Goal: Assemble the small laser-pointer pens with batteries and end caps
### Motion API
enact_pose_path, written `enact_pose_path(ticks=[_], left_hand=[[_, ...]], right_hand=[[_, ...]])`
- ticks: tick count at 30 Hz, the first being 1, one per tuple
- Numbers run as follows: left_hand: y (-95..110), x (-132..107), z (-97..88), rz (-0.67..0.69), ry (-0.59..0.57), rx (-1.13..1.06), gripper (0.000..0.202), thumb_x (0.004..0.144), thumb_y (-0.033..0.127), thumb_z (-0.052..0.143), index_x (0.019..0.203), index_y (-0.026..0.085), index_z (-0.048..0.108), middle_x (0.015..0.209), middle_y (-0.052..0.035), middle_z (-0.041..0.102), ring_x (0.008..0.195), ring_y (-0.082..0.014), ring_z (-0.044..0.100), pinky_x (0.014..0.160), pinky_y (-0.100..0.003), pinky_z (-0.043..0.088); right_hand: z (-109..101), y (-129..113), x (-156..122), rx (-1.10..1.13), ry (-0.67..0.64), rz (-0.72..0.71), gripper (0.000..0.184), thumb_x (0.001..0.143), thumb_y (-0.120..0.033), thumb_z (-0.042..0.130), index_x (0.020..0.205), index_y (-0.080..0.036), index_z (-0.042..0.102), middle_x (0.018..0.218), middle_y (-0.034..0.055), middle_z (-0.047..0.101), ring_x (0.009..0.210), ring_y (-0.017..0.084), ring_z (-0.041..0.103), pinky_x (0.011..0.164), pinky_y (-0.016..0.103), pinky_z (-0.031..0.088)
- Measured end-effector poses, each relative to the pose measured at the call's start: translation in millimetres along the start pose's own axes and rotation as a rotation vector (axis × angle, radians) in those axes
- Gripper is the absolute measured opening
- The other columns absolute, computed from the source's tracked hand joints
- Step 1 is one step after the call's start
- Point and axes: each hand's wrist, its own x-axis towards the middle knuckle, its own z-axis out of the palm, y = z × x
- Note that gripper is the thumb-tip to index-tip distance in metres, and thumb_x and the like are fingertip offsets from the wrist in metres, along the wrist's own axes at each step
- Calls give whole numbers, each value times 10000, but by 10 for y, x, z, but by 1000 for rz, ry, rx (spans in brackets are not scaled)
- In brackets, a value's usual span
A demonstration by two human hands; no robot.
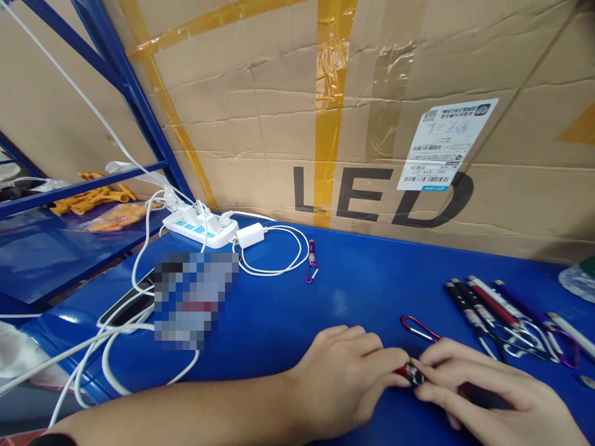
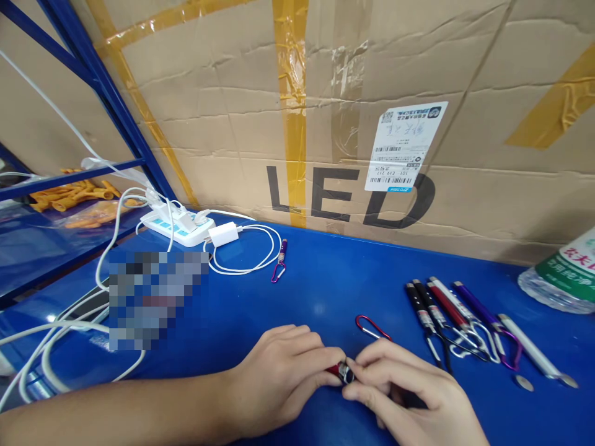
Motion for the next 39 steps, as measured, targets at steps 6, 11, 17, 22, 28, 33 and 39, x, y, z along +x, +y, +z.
enact_pose_path(ticks=[6,11,17,22,28,33,39], left_hand=[[-7,9,12,-81,-49,-108,174,950,229,419,1077,166,520,927,-30,648,847,-162,585,833,-284,450],[0,3,-6,-85,-61,-171,166,932,208,445,1077,158,509,987,-46,650,884,-178,586,866,-314,449],[-12,-8,8,-31,-90,-183,131,916,169,443,1005,127,530,926,-67,665,844,-186,616,788,-281,488],[1,-12,-2,0,-111,-162,59,914,169,438,940,140,482,896,-69,659,810,-181,637,739,-265,494],[1,-14,11,85,-50,-27,111,932,176,378,842,169,443,773,-25,621,680,-151,601,612,-235,439],[-10,-17,25,118,-29,37,127,917,147,371,830,172,459,755,-10,594,680,-138,568,605,-235,390],[-35,-48,35,149,23,59,142,895,117,362,872,176,489,743,3,559,658,-138,518,586,-249,367]], right_hand=[[-13,57,-4,4,-17,36,173,675,-360,721,555,-238,694,659,14,651,382,95,549,362,159,498],[21,14,-31,104,37,114,220,651,-428,724,529,-246,705,650,16,636,362,77,491,340,164,480],[77,-58,-50,193,69,198,266,620,-487,729,494,-253,707,636,9,609,374,68,485,340,164,463],[49,-86,-42,156,32,162,289,648,-488,706,486,-248,697,608,16,610,397,93,508,341,187,460],[27,-76,-25,57,-49,103,280,673,-446,700,484,-240,672,585,11,630,433,107,522,361,195,417],[73,-64,-54,47,14,195,365,649,-459,707,422,-206,574,548,-5,591,486,120,530,443,225,397],[85,-66,-67,55,17,193,378,661,-434,703,424,-201,523,546,-11,569,497,124,514,450,237,374]])
